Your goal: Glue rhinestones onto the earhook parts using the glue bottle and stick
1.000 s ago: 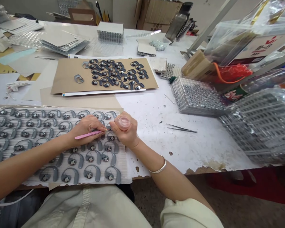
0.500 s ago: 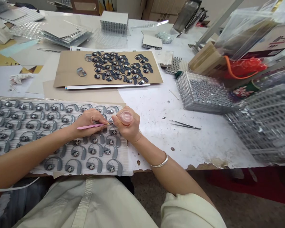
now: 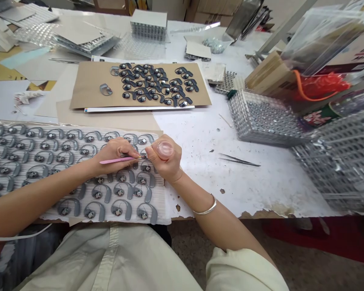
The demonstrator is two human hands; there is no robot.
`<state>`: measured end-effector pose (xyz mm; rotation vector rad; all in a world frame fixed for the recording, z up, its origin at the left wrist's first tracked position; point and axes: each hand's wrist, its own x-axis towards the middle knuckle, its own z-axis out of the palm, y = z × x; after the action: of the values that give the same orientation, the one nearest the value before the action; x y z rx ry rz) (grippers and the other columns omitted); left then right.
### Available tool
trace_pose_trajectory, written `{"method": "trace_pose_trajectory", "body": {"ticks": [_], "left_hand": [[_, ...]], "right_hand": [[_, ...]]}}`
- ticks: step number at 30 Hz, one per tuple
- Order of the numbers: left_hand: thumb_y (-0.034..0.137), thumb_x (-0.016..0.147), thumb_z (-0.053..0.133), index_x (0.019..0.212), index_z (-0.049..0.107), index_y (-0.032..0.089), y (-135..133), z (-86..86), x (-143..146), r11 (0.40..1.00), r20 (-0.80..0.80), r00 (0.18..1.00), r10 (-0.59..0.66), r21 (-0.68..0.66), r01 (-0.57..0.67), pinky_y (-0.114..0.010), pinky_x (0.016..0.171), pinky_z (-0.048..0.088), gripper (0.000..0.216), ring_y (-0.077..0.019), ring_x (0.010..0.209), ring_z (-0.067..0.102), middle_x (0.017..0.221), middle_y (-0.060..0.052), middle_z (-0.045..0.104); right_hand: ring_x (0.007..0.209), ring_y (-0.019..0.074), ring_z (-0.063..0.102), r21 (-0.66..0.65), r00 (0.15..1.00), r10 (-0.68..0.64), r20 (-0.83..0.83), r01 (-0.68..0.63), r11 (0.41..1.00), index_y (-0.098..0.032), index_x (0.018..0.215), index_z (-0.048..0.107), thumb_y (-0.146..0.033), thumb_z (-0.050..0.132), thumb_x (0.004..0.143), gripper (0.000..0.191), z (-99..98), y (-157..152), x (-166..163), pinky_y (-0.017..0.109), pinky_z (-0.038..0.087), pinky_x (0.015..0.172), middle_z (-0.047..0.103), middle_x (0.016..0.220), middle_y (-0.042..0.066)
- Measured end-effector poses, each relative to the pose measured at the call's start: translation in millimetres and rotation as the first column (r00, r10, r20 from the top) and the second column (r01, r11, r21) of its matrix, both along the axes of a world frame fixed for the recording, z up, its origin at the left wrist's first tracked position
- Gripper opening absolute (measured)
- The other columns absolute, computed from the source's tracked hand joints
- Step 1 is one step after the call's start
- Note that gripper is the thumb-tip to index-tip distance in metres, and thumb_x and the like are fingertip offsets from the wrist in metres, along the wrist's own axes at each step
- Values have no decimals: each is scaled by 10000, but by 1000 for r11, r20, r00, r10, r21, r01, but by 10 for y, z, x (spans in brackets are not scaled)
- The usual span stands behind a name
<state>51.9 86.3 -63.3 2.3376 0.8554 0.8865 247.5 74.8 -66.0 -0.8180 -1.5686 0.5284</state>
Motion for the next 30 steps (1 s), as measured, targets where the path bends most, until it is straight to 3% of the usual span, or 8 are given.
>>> {"method": "trace_pose_trajectory", "body": {"ticks": [11,19,30], "left_hand": [[239,794,640,734,702,193,-3,-17,2,1000,8,1000,-8,-9,8,-270,724,502,98,-153,694,675,758,-24,731],[238,804,623,744,703,192,-11,8,8,1000,-25,1000,-8,-6,8,-263,720,491,110,-150,690,669,761,-23,730],[236,795,617,738,705,198,-7,19,12,1000,-56,998,0,-6,0,-261,725,481,112,-151,694,664,755,-21,726]], "right_hand": [[575,133,546,-26,999,29,24,-28,999,-204,678,568,-217,650,778,129,-35,-5,-15,313,476,560,569,665,0],[603,136,545,36,997,12,77,-15,999,-205,677,560,-186,636,784,132,8,-13,-35,309,473,571,570,658,0],[607,148,559,-18,996,13,92,-11,1000,-205,710,593,-230,643,782,91,-13,-33,-33,328,484,594,574,658,7]]}}
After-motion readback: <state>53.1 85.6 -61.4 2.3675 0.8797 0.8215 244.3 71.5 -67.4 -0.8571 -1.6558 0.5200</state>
